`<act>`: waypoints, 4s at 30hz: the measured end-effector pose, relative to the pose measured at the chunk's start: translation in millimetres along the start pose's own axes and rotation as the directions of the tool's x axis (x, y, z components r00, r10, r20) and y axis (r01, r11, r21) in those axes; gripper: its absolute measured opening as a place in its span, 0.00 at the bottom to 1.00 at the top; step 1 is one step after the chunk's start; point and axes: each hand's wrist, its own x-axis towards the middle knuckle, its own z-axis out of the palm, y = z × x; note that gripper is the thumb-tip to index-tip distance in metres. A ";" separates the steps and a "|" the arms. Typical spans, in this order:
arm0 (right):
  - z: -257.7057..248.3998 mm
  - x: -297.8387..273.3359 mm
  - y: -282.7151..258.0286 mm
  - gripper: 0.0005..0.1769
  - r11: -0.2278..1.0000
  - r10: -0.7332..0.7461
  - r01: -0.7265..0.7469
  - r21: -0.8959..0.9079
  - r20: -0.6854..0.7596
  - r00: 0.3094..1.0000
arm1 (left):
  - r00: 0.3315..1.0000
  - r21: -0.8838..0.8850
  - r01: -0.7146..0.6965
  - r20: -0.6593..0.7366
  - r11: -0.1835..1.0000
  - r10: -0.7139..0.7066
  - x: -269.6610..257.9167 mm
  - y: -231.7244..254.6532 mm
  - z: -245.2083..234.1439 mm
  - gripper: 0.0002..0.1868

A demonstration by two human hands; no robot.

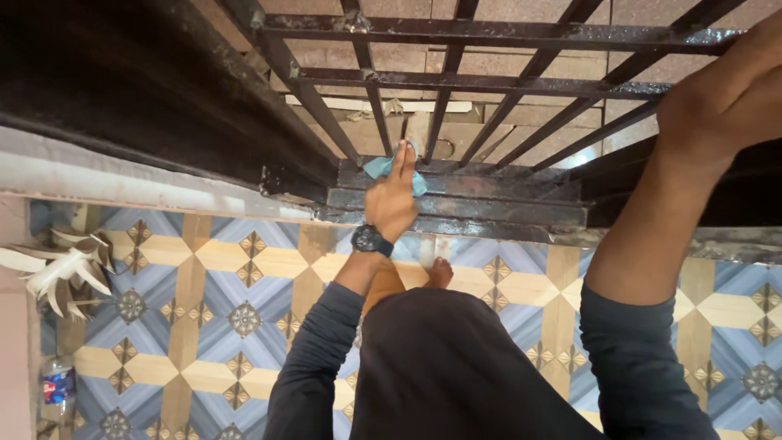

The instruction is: The person wipes the horizontal and vertical bars of a metal gate using a blue cloth, moving the cloth along different sections of the frame.

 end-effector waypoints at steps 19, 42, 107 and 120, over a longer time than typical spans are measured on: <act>2.3 -7.1 14.0 0.21 0.981 -0.193 0.193 0.037 0.013 0.981 | 0.937 -0.319 0.245 -0.166 0.915 -0.308 -15.3 -24.1 11.0 0.39; -15.1 58.7 -58.4 0.16 0.983 -0.161 0.170 0.065 -0.117 0.980 | 0.969 -0.139 0.121 -0.198 0.983 -0.148 -12.6 -17.1 19.4 0.50; -23.4 57.6 -72.8 0.28 0.980 -0.103 0.079 -0.185 -0.122 0.987 | 0.948 -0.092 0.230 -0.202 0.969 -0.244 -12.7 6.9 17.0 0.48; -20.3 58.7 -70.3 0.29 0.971 -0.113 0.079 -0.226 -0.141 0.984 | 0.988 -0.079 0.152 -0.015 0.985 -0.153 -7.8 31.1 20.1 0.45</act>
